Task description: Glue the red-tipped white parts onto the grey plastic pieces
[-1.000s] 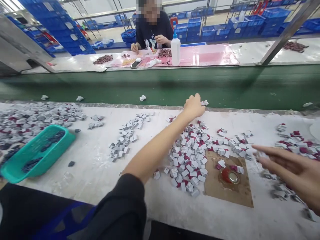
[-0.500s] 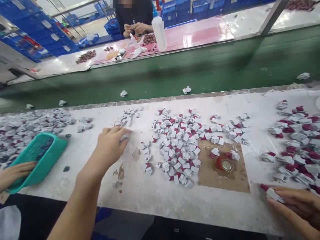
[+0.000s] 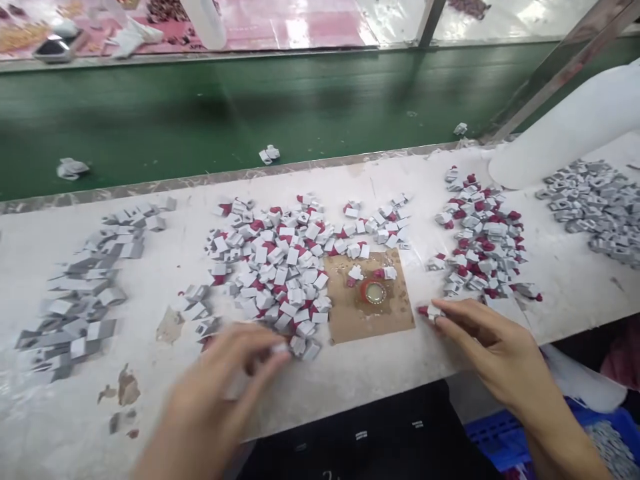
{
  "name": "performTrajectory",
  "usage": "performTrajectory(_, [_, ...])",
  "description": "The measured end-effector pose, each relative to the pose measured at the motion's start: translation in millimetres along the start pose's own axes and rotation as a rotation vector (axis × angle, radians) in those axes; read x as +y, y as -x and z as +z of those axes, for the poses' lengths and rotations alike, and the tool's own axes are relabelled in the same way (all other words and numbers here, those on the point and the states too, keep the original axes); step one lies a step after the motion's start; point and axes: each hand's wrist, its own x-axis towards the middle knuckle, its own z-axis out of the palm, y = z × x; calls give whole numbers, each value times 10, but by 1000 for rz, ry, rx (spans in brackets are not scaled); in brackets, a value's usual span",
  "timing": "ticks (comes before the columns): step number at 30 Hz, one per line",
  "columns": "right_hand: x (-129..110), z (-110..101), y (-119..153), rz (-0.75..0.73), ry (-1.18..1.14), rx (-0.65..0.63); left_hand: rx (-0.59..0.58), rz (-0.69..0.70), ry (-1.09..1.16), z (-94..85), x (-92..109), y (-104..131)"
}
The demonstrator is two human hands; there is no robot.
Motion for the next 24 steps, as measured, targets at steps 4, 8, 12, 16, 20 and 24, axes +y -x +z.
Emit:
performTrajectory(4, [-155, 148, -12, -1, -123, 62, -60, 179, 19, 773, 482, 196])
performTrajectory(8, [-338, 286, -35, -89, -196, 45, -67, 247, -43, 1003, 534, 198])
performTrajectory(12, [-477, 418, -83, -157, -224, 42, -128, 143, -15, 962, 472, 245])
performTrajectory(16, [-529, 522, -140, -209, -171, 45, -212, 124, 3, 875, 472, 242])
performTrajectory(20, [-539, 551, -165, -260, -135, 38, -244, 141, -4, 796, 505, 183])
performTrajectory(24, [-539, 532, -163, -266, -157, 28, -225, 93, 70, 725, 572, 92])
